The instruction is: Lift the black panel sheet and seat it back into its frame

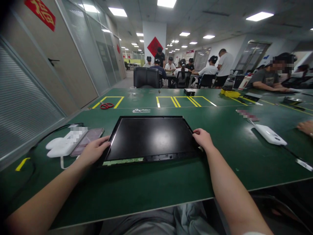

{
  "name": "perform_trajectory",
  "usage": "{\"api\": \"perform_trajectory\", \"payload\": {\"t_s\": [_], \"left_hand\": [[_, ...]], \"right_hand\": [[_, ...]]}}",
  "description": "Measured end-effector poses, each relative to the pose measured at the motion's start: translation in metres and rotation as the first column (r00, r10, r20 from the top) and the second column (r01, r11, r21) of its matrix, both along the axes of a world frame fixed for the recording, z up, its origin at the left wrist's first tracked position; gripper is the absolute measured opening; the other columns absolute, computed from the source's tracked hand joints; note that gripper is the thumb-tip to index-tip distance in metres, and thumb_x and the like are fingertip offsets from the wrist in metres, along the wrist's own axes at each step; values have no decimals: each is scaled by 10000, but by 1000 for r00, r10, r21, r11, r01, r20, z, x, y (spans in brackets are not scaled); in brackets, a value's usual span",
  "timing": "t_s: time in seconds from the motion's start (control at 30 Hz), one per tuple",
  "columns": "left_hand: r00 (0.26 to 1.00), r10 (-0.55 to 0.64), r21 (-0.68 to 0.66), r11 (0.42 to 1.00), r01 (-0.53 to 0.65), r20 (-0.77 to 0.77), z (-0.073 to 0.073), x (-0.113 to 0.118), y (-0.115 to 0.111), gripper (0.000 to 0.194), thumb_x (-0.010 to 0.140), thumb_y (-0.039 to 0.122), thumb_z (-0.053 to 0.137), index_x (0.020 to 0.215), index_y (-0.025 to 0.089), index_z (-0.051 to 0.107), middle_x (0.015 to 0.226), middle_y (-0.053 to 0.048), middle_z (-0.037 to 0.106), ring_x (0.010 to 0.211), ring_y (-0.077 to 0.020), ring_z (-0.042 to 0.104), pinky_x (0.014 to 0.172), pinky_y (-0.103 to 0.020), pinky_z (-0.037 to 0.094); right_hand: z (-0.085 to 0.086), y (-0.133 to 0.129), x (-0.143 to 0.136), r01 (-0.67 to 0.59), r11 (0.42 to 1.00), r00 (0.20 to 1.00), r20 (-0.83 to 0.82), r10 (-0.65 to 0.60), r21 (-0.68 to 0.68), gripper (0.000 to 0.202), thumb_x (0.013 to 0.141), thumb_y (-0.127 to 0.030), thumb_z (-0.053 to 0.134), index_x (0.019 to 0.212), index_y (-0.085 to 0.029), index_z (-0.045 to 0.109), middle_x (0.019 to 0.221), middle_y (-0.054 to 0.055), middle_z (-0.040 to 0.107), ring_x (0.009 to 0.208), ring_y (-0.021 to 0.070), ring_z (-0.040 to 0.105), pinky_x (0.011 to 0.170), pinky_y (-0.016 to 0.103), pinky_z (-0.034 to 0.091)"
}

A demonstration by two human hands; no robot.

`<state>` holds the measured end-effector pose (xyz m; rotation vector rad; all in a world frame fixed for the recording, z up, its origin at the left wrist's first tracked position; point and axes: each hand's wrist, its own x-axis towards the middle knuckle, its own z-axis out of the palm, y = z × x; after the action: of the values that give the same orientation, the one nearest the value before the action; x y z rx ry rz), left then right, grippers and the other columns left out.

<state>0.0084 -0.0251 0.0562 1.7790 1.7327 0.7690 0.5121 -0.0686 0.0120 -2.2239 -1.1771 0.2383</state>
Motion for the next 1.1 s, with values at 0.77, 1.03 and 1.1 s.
{"api": "perform_trajectory", "payload": {"t_s": [0.77,1.03,1.1], "left_hand": [[672,324,-376,924,-73,666,10,24,-20,1144,804,261,910,1721,311,228,752,-3,787,559,-243,764,520,-309,617],[676,253,-344,939,0,692,14,24,-20,976,835,282,892,1663,222,379,840,-41,828,684,-227,804,550,-243,585],[685,240,-338,941,10,688,12,22,-18,888,863,273,861,1635,213,426,870,-52,836,729,-230,813,575,-247,593]], "right_hand": [[0,-2,0,-8,1000,1000,-5,8,2,247,828,-236,671,1038,-191,794,992,88,782,898,228,714,808,327,535],[-2,0,0,-7,1000,1000,-7,7,20,203,809,-238,690,989,-229,782,924,54,779,872,217,714,786,313,538],[-2,0,1,-13,999,1000,-3,13,33,200,801,-240,692,981,-231,779,916,50,781,869,218,715,785,318,539]]}}
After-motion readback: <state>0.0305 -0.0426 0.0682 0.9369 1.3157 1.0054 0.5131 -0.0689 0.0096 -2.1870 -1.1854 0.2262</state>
